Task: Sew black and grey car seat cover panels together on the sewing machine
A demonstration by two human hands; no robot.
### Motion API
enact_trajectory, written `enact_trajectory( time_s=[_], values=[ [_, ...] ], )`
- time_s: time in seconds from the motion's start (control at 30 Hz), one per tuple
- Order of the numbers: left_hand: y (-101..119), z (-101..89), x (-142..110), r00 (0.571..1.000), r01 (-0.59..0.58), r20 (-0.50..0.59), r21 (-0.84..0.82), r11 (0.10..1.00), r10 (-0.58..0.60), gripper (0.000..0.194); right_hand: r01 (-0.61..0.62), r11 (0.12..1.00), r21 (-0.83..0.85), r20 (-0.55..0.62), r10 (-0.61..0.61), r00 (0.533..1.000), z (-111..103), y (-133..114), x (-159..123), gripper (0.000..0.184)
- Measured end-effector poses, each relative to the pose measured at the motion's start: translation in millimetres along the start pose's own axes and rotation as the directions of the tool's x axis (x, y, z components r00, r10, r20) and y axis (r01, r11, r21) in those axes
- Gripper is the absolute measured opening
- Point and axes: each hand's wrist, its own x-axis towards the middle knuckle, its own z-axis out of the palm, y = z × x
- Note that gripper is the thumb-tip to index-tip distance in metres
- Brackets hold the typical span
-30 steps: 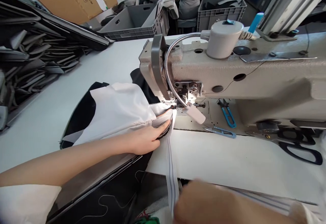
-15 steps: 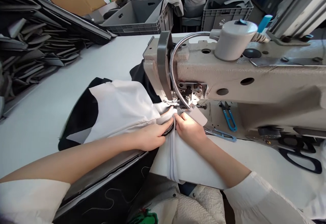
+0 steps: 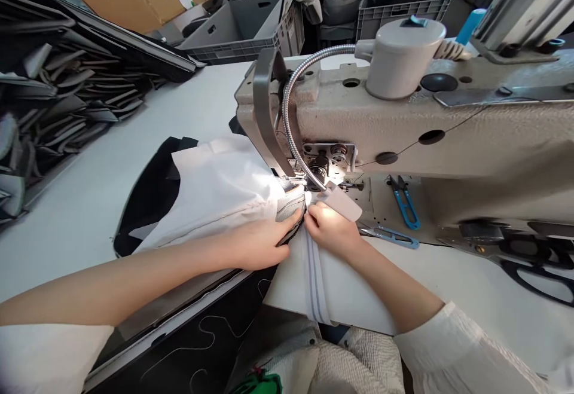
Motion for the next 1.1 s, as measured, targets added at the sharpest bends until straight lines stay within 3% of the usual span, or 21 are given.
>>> enact_trajectory(
  time_s=[0.2, 0.37, 0.47, 0.7, 0.83, 0.93, 1.1],
  values=[
    [-8, 1.4, -1, 0.998, -0.03, -0.05, -0.041, 0.999, 0.027, 0.076, 0.046, 0.992, 0.118, -0.012, -0.045, 0.999, -5, 16, -4, 0.035],
    [5, -1.9, -4, 0.999, 0.045, 0.013, 0.029, 0.999, -0.045, 0.082, -0.053, 0.998, 0.047, -0.199, 0.061, 0.978, 2, 11, -6, 0.031],
    [7, -3.8, 0, 0.997, 0.076, 0.029, 0.049, 0.996, -0.077, 0.082, -0.092, 0.995, -0.033, -0.157, 0.086, 0.984, 7, 0, -4, 0.03],
    [-32, -4.8, 12, 0.987, -0.157, -0.023, -0.282, 0.946, 0.157, 0.07, -0.023, 0.999, -0.038, -0.114, 0.019, 0.993, 3, 3, -8, 0.036],
    [-32, 0.3, 13, 0.988, -0.154, -0.077, -0.338, 0.928, 0.136, 0.069, -0.038, 0.997, -0.066, -0.183, 0.025, 0.983, 8, 14, -8, 0.026],
    [-27, 4.9, 12, 0.991, -0.13, -0.08, -0.364, 0.922, 0.108, 0.068, -0.072, 0.988, -0.138, -0.25, 0.035, 0.968, 16, 17, -4, 0.028],
    [-27, 14.2, 17, 0.993, -0.107, -0.09, -0.356, 0.928, 0.08, 0.07, -0.001, 0.967, -0.254, -0.233, -0.06, 0.971, 24, 8, 0, 0.034]
  ],
)
